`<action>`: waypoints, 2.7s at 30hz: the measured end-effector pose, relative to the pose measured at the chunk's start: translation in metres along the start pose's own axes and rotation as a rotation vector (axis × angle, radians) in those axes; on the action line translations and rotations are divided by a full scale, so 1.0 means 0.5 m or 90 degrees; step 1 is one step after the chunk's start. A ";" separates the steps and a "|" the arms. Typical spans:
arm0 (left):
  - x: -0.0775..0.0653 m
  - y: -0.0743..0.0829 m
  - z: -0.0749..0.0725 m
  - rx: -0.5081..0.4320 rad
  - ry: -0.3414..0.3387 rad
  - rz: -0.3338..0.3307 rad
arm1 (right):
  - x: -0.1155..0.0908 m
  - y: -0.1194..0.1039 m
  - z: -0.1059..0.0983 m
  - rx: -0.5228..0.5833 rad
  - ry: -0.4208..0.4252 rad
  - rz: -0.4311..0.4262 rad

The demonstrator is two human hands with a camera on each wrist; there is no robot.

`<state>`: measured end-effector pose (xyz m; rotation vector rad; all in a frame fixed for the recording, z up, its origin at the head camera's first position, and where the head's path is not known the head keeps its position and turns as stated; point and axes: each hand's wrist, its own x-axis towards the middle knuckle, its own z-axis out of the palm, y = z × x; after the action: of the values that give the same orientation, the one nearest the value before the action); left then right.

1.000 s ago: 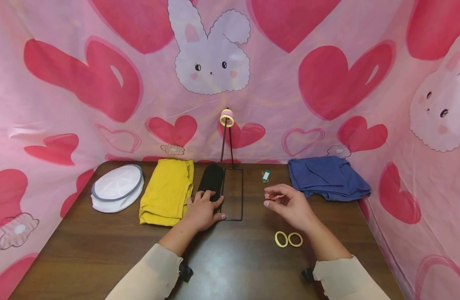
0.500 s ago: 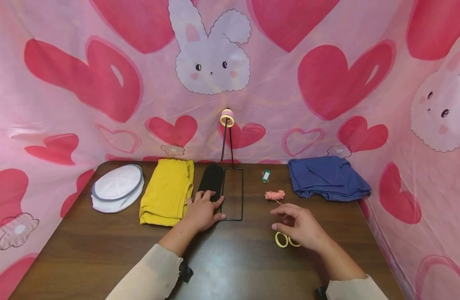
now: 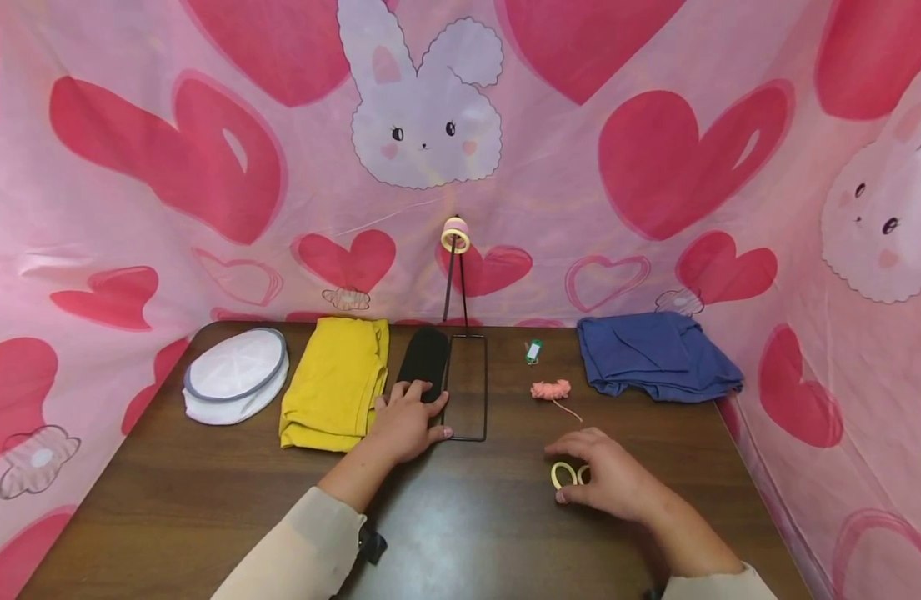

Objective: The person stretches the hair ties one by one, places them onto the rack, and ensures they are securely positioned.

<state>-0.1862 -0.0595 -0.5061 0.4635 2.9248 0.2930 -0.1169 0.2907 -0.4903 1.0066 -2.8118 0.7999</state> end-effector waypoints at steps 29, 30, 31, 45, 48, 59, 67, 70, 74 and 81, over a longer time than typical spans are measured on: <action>0.003 0.003 -0.003 0.006 -0.007 -0.005 | 0.031 -0.013 0.006 -0.046 0.041 -0.071; 0.003 0.003 -0.003 0.005 -0.007 -0.004 | 0.036 -0.016 0.005 -0.043 0.053 -0.078; 0.003 0.003 -0.003 0.004 -0.008 -0.004 | 0.042 -0.020 0.003 -0.040 0.062 -0.085; 0.003 0.001 -0.001 0.008 -0.005 0.001 | 0.129 -0.069 -0.030 -0.012 0.145 -0.212; 0.004 0.000 0.001 0.009 -0.005 0.001 | 0.144 -0.075 -0.040 -0.033 0.157 -0.212; 0.003 -0.001 0.001 0.005 -0.006 -0.002 | 0.197 -0.111 -0.085 -0.050 0.222 -0.235; 0.000 0.001 -0.001 0.001 -0.003 0.000 | 0.237 -0.161 -0.126 -0.056 0.271 -0.243; 0.000 0.001 -0.002 0.005 -0.004 -0.002 | 0.251 -0.181 -0.138 -0.060 0.295 -0.253; 0.000 0.002 -0.004 0.004 -0.010 -0.007 | 0.268 -0.208 -0.152 -0.065 0.322 -0.257; 0.002 0.003 -0.003 0.004 -0.010 -0.002 | 0.292 -0.245 -0.171 -0.054 0.377 -0.277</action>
<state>-0.1868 -0.0579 -0.5043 0.4594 2.9115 0.2786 -0.1681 0.1677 -0.3295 1.0873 -2.0204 0.7555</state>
